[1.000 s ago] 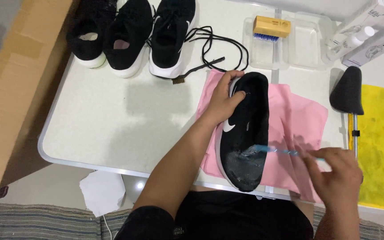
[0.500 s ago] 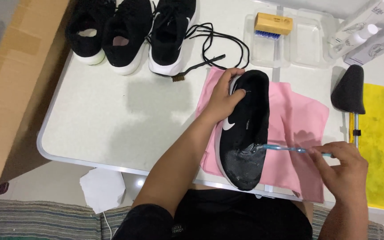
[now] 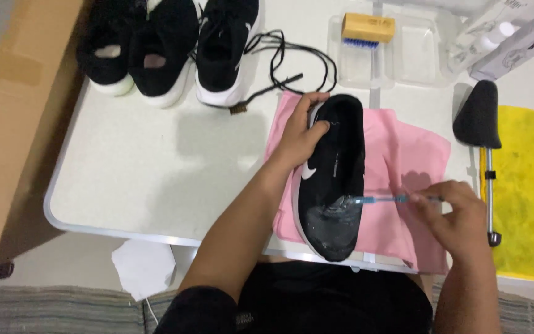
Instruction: Cleaning a black sneaker using a toothbrush and cleaning solution on a service counter.
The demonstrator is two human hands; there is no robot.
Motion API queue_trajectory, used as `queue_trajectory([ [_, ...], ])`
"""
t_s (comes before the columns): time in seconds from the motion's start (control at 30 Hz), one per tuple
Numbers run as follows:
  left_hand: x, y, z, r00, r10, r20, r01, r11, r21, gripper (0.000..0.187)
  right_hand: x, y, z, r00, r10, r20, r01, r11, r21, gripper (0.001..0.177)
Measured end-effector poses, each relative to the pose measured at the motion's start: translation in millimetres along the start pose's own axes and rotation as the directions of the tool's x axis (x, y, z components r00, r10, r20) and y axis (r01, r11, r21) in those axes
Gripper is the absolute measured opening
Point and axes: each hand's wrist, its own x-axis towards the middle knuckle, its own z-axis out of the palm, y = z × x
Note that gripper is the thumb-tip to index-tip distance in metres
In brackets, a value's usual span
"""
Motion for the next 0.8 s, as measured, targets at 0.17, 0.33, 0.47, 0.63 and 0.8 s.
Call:
queue_trajectory([
  [0.17,-1,11,-2,1.000,-0.025,0.001,0.025,1.000,-0.016,0.048,0,-48,4,0.992,0.011,0.122,-0.028,0.990,0.140,0.009],
  [0.33,-4,8,1,1.000,-0.017,-0.001,0.017,0.999,-0.031,0.046,1,-51,7,0.988,-0.119,-0.099,0.110,0.990,-0.087,0.020],
  [0.47,-3,17,0,0.999,-0.053,-0.005,0.053,0.998,-0.031,0.047,5,-62,9,0.994,-0.107,0.019,0.106,0.994,0.041,0.014],
  [0.63,-4,15,0,0.999,-0.054,0.000,0.054,0.998,-0.036,0.049,7,-72,10,0.994,-0.098,0.046,0.094,0.993,0.072,0.010],
  [0.8,-5,20,0,0.996,-0.089,0.000,0.088,0.996,-0.026,0.048,6,-54,9,0.987,-0.147,-0.070,0.147,0.989,0.002,0.013],
])
